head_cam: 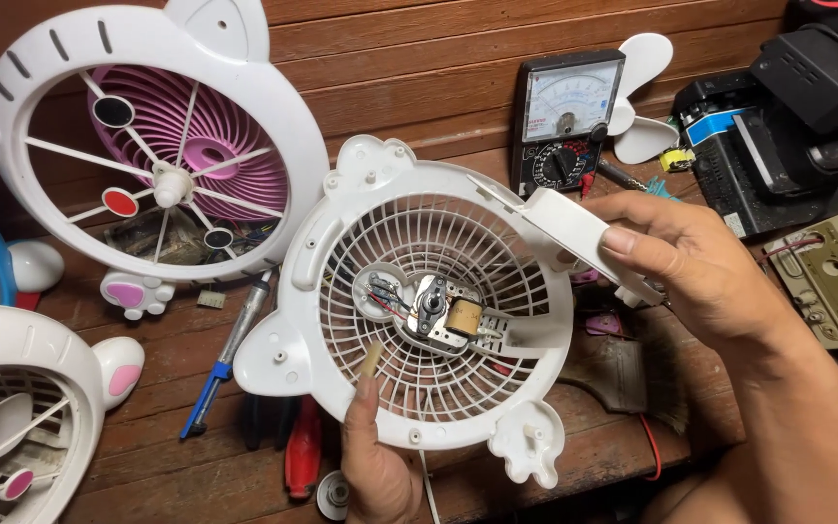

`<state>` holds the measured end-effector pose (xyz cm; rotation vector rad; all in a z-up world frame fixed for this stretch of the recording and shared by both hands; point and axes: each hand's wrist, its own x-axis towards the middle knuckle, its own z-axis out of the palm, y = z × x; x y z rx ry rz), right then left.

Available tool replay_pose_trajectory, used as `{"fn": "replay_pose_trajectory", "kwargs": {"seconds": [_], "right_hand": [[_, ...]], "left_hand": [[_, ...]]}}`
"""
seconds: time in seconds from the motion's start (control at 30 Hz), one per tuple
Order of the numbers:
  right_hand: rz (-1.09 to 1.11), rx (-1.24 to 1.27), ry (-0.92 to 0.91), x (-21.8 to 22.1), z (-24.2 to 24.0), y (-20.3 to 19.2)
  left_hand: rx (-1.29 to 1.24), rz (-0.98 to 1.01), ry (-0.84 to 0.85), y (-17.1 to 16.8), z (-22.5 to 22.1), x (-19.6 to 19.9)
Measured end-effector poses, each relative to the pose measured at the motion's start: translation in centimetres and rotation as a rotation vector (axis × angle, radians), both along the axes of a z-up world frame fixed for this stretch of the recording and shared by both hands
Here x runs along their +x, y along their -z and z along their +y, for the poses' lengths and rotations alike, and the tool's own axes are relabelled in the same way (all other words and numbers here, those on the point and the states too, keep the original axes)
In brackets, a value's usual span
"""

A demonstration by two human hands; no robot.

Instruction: Cleaning a small plastic component with a brush and then reassembling the back housing of a fan.

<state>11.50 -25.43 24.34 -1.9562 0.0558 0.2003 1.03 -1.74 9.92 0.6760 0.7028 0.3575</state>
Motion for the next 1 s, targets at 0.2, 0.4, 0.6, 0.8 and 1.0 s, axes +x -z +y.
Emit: {"fn": "replay_pose_trajectory", "kwargs": {"seconds": [0.2,0.4,0.6,0.8,1.0], "right_hand": [[0.018,0.135,0.012,-0.2,-0.8,0.8],[0.004,0.236,-0.045,-0.6,-2.0,1.1],[-0.017,0.352,-0.119,-1.2,-3.4,1.1],[-0.044,0.466,-0.187,-1.9,-5.1,1.0],[-0.057,0.578,-0.255,-2.7,-6.8,1.2]], "left_hand": [[-0.235,0.078,-0.028,-5.6,-0.2,0.7],[-0.208,0.074,-0.052,-5.5,0.2,0.7],[-0.181,0.062,-0.082,-7.1,0.2,1.0],[-0.154,0.045,-0.104,-6.8,-0.1,0.9],[-0.129,0.041,-0.128,-8.3,0.2,0.9]]}}
